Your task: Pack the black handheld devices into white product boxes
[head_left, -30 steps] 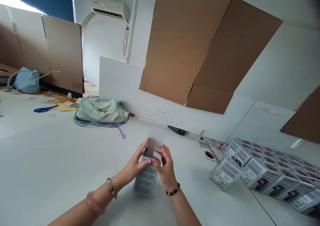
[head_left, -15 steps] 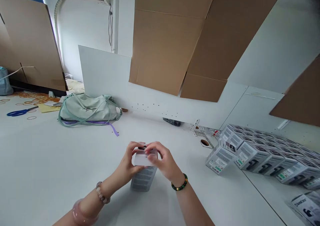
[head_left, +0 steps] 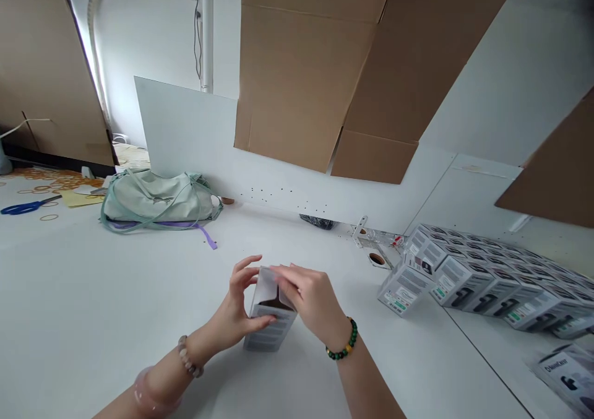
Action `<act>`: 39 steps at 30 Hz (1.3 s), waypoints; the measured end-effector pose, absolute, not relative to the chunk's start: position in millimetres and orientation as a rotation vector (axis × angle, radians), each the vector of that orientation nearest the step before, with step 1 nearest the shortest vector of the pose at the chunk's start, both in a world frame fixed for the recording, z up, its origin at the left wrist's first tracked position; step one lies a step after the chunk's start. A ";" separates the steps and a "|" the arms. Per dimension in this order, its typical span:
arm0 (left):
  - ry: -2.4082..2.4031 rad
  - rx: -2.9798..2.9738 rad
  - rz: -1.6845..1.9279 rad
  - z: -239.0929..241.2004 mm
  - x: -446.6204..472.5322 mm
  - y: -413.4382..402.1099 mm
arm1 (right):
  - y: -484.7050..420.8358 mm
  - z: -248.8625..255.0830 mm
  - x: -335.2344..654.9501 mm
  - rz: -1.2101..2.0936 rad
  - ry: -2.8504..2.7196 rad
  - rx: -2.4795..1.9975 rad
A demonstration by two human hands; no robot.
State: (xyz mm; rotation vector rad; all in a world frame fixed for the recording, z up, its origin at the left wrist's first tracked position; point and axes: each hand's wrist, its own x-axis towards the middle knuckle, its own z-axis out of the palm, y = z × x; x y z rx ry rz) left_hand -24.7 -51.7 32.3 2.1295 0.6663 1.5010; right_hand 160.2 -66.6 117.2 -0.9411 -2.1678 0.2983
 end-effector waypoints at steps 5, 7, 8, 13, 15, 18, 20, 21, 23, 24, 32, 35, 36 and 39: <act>0.628 2.289 1.210 48.1 -26.5 -67.5 | -65.2 126.0 173.1 0.543 -1.729 -1.010; 0.737 2.317 1.090 55.1 -28.8 -71.4 | -68.2 128.7 177.6 0.751 -1.700 -0.962; 0.789 2.319 1.051 58.2 -30.0 -72.4 | -70.7 129.9 178.7 0.836 -1.756 -0.965; 0.911 2.281 1.038 67.5 -35.7 -70.0 | -80.8 134.6 176.0 1.058 -1.958 -1.057; 0.947 2.262 1.054 67.7 -38.1 -66.9 | -77.1 134.6 175.8 1.102 -1.891 -1.001; 1.002 2.197 1.067 65.4 -40.5 -62.4 | -64.0 129.9 179.5 1.119 -1.803 -1.029; 1.015 2.099 1.131 64.0 -40.6 -60.7 | -56.0 125.5 182.3 1.049 -1.776 -1.064; 1.011 2.050 1.169 63.9 -40.3 -60.5 | -53.7 124.0 183.2 0.954 -1.780 -1.066; 1.004 2.001 1.213 65.5 -39.3 -61.5 | -54.1 123.9 183.3 0.645 -1.835 -1.047; 1.005 2.019 1.202 67.2 -38.9 -62.7 | -56.6 125.4 182.7 0.473 -1.889 -1.020; 0.963 2.196 1.125 68.5 -40.2 -67.8 | -77.9 140.4 178.8 0.191 -2.289 -0.819; 0.916 2.095 1.283 60.7 -39.2 -64.9 | -76.6 139.0 181.9 0.175 -2.348 -0.912; 0.920 2.080 1.283 59.5 -38.6 -64.4 | -76.3 139.6 182.5 0.149 -2.379 -0.943; 0.948 2.039 1.228 62.1 -37.1 -65.5 | -77.5 148.5 180.6 0.050 -2.513 -1.004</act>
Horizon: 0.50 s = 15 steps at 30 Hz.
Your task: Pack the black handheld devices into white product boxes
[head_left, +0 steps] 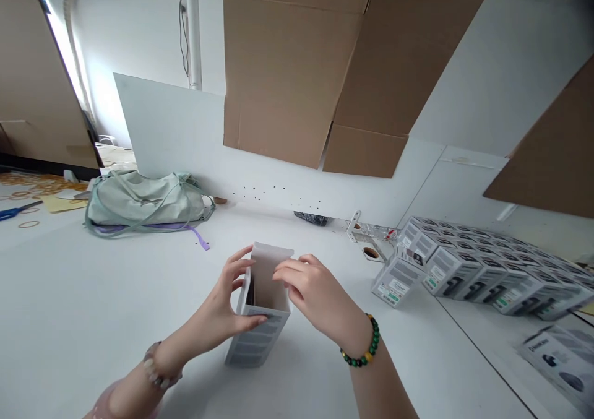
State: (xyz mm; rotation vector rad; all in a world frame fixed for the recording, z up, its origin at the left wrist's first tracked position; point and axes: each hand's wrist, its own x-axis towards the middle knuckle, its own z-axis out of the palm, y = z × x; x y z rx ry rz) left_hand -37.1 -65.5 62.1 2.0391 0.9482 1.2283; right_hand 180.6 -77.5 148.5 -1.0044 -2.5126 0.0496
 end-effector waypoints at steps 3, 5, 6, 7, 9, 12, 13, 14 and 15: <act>0.921 1.995 1.174 70.5 -36.6 -69.4 | -80.1 166.7 170.5 -0.022 -2.700 -1.026; 0.885 1.982 1.136 74.9 -37.0 -71.8 | -80.8 178.3 159.1 -0.065 -2.830 -1.061; 0.864 1.977 1.125 76.0 -37.5 -72.6 | -80.5 182.1 152.5 -0.092 -2.896 -1.067; 0.848 1.970 1.115 76.3 -38.0 -73.1 | -79.7 184.2 145.9 -0.115 -2.968 -1.058; 0.840 1.949 1.106 74.9 -39.2 -73.0 | -76.3 183.0 134.3 -0.126 -3.091 -1.015; 0.850 1.914 1.117 71.6 -41.1 -71.0 | -67.8 175.4 126.4 -0.060 -3.142 -0.979; 0.849 1.908 1.127 71.2 -41.6 -70.2 | -64.4 173.8 126.9 -0.029 -3.131 -0.979; 0.843 1.908 1.136 71.3 -41.9 -69.6 | -61.0 173.4 128.8 0.009 -3.113 -0.973; 0.836 1.918 1.145 71.8 -42.1 -69.3 | -57.6 174.2 131.7 0.049 -3.087 -0.973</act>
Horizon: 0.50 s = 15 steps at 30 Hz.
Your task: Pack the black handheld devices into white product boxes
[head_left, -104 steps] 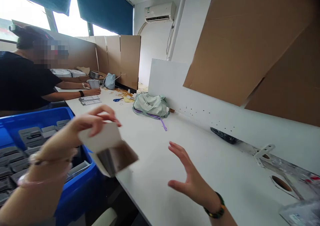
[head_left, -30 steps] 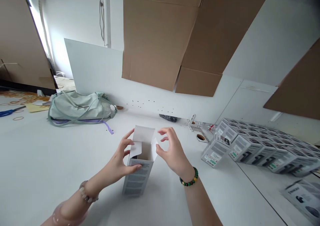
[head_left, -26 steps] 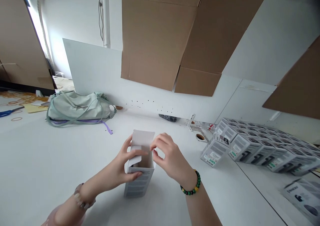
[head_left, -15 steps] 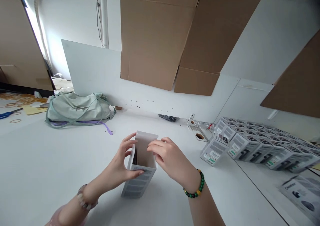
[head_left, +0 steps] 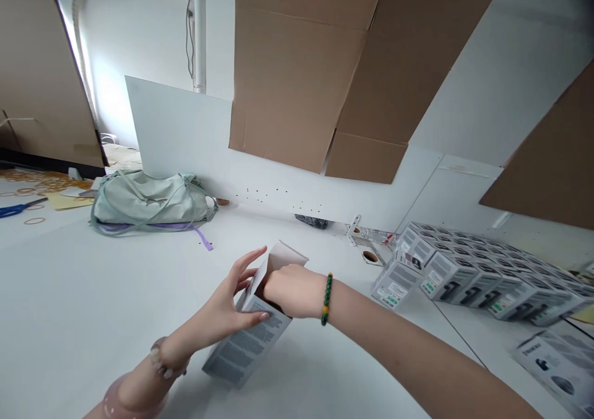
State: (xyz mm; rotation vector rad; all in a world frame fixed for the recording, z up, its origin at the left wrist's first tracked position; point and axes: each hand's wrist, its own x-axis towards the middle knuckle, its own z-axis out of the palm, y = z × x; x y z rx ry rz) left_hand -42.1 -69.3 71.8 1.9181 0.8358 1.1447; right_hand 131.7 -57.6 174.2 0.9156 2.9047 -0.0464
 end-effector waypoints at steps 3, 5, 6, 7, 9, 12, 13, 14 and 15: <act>0.818 2.033 1.202 74.1 -41.6 -69.6 | -49.2 180.2 142.0 -0.130 2.958 1.087; 0.814 2.120 1.271 73.8 -39.9 -70.3 | -46.3 181.9 145.7 -0.120 2.974 1.261; 0.815 2.137 1.304 72.9 -38.6 -70.5 | -45.4 181.0 145.8 -0.112 2.977 1.330; 0.815 2.134 1.324 71.5 -37.1 -70.6 | -44.9 178.9 144.6 -0.111 2.984 1.369; 0.817 2.091 1.333 68.5 -33.9 -70.6 | -43.6 172.5 139.7 -0.119 3.013 1.370; 0.830 1.966 1.324 67.1 -30.5 -70.9 | -38.8 166.4 132.3 -0.150 3.076 1.279; 0.842 1.892 1.304 67.8 -30.1 -71.0 | -36.4 167.3 131.6 -0.165 3.100 1.251; 0.853 1.807 1.277 68.9 -29.9 -70.9 | -33.8 169.8 132.2 -0.186 3.128 1.229; 0.860 1.723 1.250 70.0 -30.0 -70.6 | -30.8 173.5 134.4 -0.213 3.159 1.217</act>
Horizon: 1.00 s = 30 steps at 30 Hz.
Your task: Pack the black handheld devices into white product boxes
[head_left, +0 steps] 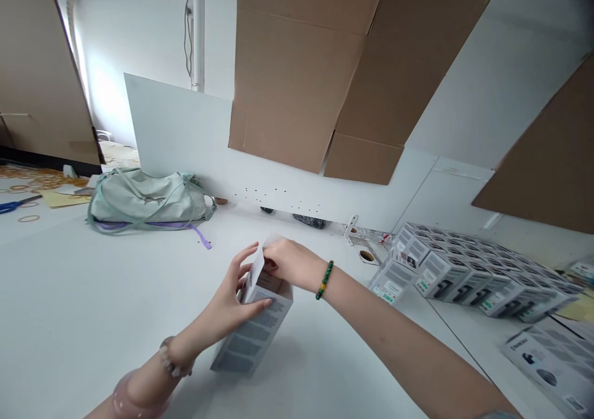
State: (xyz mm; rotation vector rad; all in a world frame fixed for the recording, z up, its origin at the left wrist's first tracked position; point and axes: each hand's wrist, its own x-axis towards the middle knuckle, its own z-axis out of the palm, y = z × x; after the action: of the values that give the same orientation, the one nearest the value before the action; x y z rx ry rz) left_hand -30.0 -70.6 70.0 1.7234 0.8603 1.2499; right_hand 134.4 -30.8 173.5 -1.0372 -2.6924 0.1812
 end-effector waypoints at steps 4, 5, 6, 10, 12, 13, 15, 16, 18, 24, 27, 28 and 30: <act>0.911 1.524 1.264 71.2 -29.8 -65.5 | -11.0 182.7 155.8 0.212 -2.436 -1.089; 0.933 1.497 1.283 70.4 -29.5 -63.4 | -2.8 178.8 162.5 0.204 -2.342 -1.153; 0.958 1.468 1.293 69.5 -29.2 -61.2 | 6.7 171.2 168.6 0.197 -2.250 -1.230; 1.055 1.365 1.294 67.3 -30.9 -53.0 | 50.9 113.4 179.6 0.275 -2.072 -1.541; 1.119 1.352 1.340 67.6 -34.0 -49.2 | 71.3 82.7 176.2 0.283 -2.033 -1.655; 1.148 1.349 1.377 67.9 -35.9 -47.4 | 80.4 70.6 173.4 0.271 -2.013 -1.695; 1.176 1.333 1.438 68.7 -39.7 -44.7 | 95.6 54.6 168.2 0.249 -1.991 -1.739; 1.169 1.324 1.450 69.2 -41.4 -44.0 | 101.6 50.4 166.5 0.247 -1.993 -1.744; 1.113 1.314 1.434 70.2 -43.9 -44.6 | 110.0 47.4 165.5 0.266 -2.014 -1.727; 0.963 1.322 1.329 71.6 -43.5 -54.8 | 99.5 63.9 172.1 0.328 -2.020 -1.454; 0.951 1.377 1.322 67.2 -40.8 -56.4 | 71.6 90.6 179.2 0.215 -1.829 -1.303; 0.944 1.402 1.329 64.8 -39.6 -56.1 | 59.0 102.2 182.4 0.170 -1.736 -1.251; 0.933 1.461 1.357 59.2 -37.1 -54.9 | 30.3 127.0 188.2 0.111 -1.531 -1.107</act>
State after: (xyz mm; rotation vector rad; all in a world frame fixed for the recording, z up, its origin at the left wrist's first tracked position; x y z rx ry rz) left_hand -37.1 -54.9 59.2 1.4612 0.9332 1.3574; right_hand 188.2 30.3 127.0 -1.1073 -1.5309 0.1109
